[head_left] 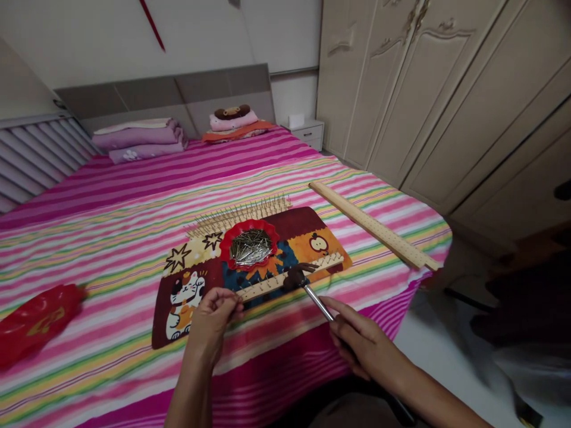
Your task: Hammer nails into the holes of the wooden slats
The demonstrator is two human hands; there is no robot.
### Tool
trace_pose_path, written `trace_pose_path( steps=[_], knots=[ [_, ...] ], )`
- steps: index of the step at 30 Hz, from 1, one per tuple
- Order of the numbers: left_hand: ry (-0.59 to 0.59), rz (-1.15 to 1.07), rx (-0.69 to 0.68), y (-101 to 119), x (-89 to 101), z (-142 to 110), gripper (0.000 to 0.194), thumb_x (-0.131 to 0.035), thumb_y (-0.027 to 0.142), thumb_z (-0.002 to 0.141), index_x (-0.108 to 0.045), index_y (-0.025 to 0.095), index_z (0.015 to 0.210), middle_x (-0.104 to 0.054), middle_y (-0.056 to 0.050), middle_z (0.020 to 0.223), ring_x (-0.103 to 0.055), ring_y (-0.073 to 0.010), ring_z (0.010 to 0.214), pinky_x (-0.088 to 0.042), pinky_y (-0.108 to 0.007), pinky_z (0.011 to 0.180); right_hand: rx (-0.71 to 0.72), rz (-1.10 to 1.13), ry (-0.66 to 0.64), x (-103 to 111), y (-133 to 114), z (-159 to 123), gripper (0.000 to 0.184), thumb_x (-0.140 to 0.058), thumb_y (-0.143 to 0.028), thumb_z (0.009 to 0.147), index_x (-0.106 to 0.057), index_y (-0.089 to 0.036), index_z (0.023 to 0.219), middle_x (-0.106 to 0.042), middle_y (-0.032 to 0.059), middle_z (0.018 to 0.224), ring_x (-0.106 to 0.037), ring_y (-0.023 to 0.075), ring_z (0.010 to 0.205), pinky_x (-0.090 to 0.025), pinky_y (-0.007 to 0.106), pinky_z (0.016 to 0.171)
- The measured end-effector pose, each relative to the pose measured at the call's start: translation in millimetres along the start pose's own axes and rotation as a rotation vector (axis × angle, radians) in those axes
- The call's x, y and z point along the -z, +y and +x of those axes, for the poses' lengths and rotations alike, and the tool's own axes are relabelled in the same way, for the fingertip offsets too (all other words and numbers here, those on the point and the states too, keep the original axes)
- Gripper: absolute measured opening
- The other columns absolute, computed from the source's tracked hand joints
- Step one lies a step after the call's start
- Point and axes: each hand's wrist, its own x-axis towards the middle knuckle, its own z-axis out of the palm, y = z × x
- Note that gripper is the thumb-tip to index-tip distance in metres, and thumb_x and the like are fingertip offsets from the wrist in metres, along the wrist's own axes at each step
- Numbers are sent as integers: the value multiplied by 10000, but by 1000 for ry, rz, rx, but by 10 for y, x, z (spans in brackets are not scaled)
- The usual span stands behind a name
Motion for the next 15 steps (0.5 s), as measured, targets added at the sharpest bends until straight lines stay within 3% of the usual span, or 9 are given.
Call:
trace_pose_path(
  steps=[4,8,15],
  knots=[
    [6,493,-89,99,56,66,171,-588,333,603,-624,203,708,-620,28,574,-579,-136,554,-443,-243,554,-5,4,53,51,10,-3,655,-523,-444,791,-429,-203,1393,-454,-51,638,-316,60,399,-195,172,323],
    [28,963,-169,201,-52,98,114,-532,233,692,-645,233,677,-618,39,546,-566,-124,563,-377,-217,568,-10,10,72,68,9,-20,685,-530,-452,787,-404,-205,1413,-458,-54,636,-309,60,386,-193,173,315],
    [-29,1262,-171,228,-147,164,116,-542,210,738,-637,218,672,-638,10,588,-542,-128,547,-323,-223,539,7,6,66,86,0,-29,729,-536,-455,777,-377,-175,1431,-464,-54,634,-313,60,388,-200,180,318]
  ],
)
